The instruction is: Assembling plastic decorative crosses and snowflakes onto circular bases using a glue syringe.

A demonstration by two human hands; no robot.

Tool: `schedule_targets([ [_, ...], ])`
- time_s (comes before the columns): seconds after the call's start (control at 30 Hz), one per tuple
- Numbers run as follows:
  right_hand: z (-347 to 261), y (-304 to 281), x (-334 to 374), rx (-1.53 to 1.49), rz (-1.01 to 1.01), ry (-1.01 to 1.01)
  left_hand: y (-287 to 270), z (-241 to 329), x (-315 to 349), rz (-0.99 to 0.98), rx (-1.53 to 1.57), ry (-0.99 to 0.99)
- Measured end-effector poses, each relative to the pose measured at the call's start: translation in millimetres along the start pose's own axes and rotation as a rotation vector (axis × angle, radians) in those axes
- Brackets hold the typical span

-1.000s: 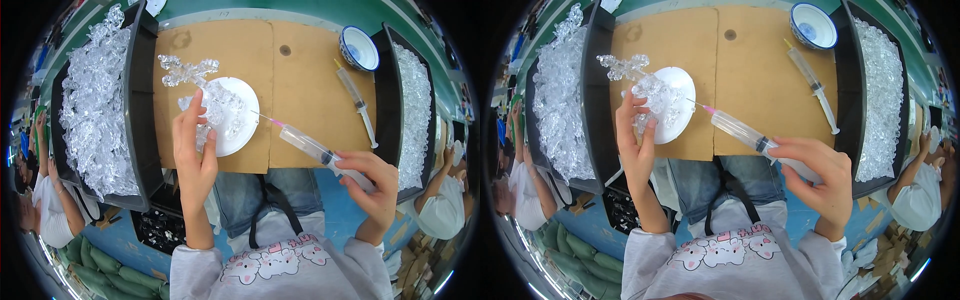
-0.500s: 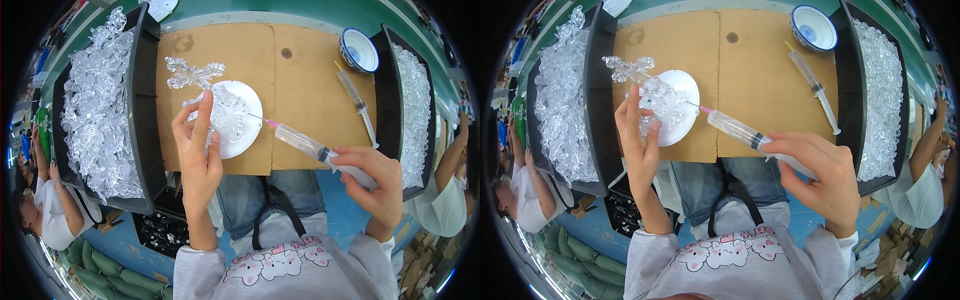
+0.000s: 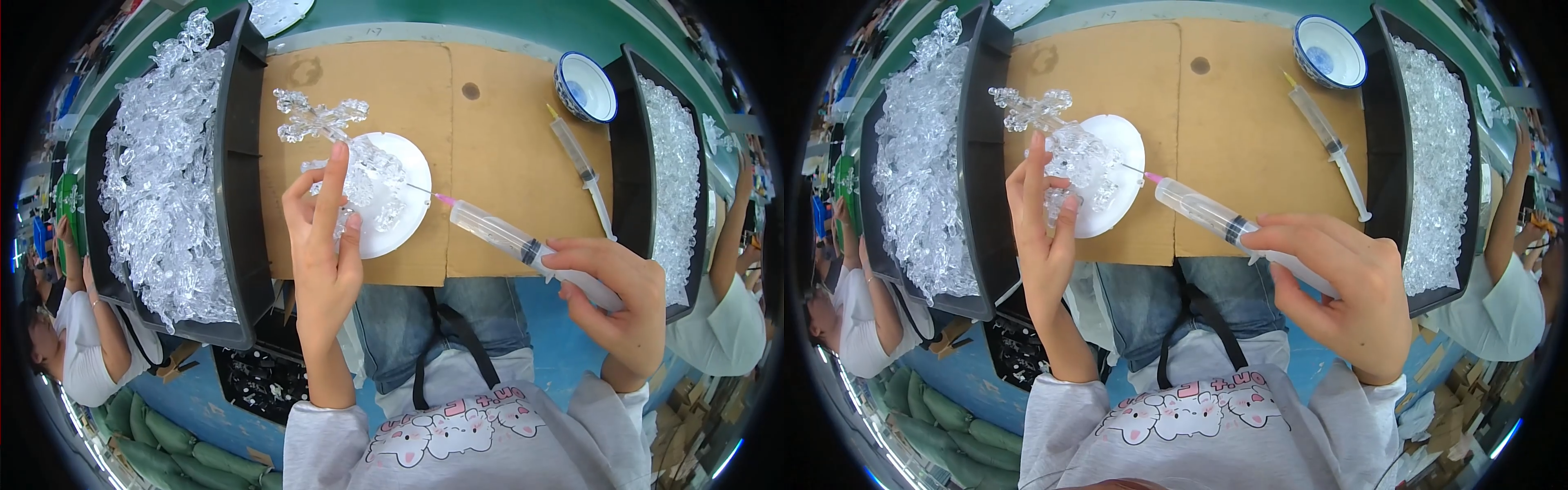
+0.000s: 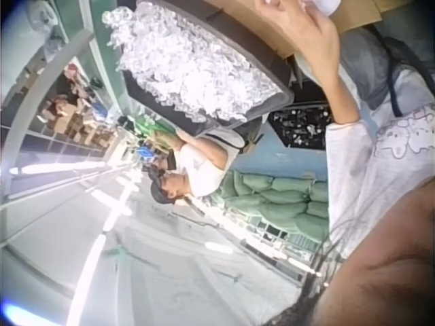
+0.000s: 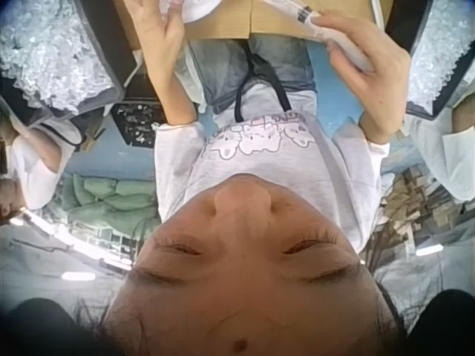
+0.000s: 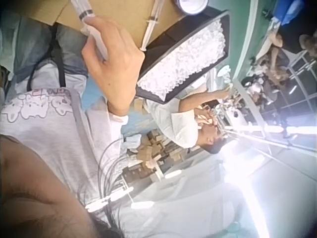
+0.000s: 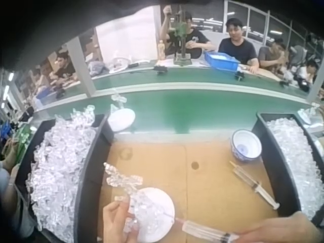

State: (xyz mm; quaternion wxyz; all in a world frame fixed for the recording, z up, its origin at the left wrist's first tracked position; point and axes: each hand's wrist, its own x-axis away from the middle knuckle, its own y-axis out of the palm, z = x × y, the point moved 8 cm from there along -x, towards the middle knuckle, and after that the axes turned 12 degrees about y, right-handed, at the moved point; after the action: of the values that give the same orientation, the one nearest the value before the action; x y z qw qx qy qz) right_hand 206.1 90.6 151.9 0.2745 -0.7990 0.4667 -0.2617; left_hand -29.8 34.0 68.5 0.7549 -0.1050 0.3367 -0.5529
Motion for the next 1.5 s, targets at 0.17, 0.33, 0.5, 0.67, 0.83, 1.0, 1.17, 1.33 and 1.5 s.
schedule_targets([
  [0.17, 1, 1, 1, 0.006, 0.002, 0.008, 1, 1, 0, -0.005, 0.004, -0.019],
  [0.33, 0, 0, 0, 0.005, -0.003, 0.006, 1, 3, -1, -0.044, -0.037, -0.01],
  [0.5, 2, 0, 0, 0.002, -0.003, -0.004, 2, 3, 0, -0.049, -0.05, -0.02],
  [0.67, 5, 0, 0, -0.005, -0.002, -0.01, 4, 3, 1, -0.022, -0.02, -0.022],
  [0.83, 10, 1, 0, -0.029, -0.006, -0.016, 3, 4, 0, -0.02, -0.021, -0.007],
  [1.0, 28, 0, 8, -0.105, -0.047, 0.021, 8, 3, 8, -0.054, -0.097, 0.019],
  [1.17, 91, 10, 15, -0.316, 0.073, 0.129, 17, 1, 16, -0.113, -0.152, 0.03],
  [1.33, 124, 23, -4, -0.272, 0.294, 0.075, 22, -3, 25, -0.126, -0.218, 0.118],
  [1.5, 134, 28, -21, -0.159, 0.415, 0.008, 24, -6, 30, -0.042, -0.202, 0.168],
])
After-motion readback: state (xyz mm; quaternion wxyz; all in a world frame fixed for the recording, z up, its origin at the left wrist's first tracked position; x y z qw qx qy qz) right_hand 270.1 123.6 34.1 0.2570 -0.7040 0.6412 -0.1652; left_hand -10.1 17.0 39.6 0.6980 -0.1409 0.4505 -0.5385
